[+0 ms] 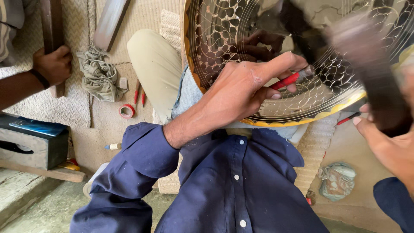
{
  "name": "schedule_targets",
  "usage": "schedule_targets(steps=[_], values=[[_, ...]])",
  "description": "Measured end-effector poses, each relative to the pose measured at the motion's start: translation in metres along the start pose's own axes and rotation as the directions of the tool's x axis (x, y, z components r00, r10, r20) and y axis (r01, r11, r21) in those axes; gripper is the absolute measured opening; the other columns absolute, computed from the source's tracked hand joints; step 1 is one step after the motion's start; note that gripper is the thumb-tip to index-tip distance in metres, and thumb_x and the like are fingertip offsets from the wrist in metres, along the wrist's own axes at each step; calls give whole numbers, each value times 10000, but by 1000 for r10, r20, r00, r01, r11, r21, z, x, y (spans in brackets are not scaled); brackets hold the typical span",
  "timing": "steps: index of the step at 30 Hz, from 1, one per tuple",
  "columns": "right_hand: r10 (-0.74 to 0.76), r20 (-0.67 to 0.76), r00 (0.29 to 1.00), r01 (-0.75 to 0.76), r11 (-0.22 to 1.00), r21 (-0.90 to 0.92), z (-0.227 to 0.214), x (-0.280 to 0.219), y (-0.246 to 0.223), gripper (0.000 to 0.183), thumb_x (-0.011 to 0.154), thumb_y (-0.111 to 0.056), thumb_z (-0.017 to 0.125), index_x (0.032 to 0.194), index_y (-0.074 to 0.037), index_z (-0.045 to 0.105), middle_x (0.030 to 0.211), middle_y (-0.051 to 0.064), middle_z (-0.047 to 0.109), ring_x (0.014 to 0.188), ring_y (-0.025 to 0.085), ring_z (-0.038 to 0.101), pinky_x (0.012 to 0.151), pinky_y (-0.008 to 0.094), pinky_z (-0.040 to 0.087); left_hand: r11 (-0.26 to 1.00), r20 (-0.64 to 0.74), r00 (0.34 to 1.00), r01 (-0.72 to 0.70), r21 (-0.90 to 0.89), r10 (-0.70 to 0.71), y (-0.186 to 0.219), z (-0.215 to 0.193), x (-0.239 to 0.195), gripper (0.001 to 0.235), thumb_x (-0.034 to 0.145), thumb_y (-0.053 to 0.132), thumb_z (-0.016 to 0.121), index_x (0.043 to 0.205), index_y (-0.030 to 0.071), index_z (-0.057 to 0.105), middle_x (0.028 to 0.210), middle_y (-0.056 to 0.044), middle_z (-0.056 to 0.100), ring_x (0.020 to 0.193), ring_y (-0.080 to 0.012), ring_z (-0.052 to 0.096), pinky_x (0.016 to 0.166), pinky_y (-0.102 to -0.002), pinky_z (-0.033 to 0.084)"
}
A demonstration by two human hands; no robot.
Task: The person sits on the floor and uses a hammer and a small red-handled punch to create a textured pattern on a large round metal plate. They repeatedly strike the punch against the plate's surface, gradually forming a decorative design.
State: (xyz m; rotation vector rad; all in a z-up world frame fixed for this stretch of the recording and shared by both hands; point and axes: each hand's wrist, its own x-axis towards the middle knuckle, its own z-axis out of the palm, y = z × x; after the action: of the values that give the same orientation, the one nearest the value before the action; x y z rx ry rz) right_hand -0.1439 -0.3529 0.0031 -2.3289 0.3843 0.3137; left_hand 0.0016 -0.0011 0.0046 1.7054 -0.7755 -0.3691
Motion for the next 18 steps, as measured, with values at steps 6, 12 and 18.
schedule_targets(steps=[6,12,18], values=[[-208,-46,977,210,976,51,2,3,-22,374,935,4,658,1270,35,493,1068,10,572,948,112,583,857,251,490,999,-16,1000,-25,-48,24,0,1,0,561,929,-98,684,1382,157,472,1110,-36,774,1043,-243,778,798,-362,602],[-211,26,977,209,930,-301,-1,2,-36,479,965,59,726,1417,72,567,1041,172,617,891,218,601,808,332,502,997,-40,997,-65,-48,63,4,-3,0,583,886,-112,661,1371,149,468,1102,-68,750,1019,-305,748,717,-400,549],[-192,-38,981,182,966,-183,4,0,-28,323,983,21,713,1285,71,612,1145,136,651,1013,157,612,906,295,505,1000,0,1000,-18,-5,18,3,-3,-2,618,923,-105,664,1439,177,475,1131,-40,770,968,-297,752,738,-412,541]])
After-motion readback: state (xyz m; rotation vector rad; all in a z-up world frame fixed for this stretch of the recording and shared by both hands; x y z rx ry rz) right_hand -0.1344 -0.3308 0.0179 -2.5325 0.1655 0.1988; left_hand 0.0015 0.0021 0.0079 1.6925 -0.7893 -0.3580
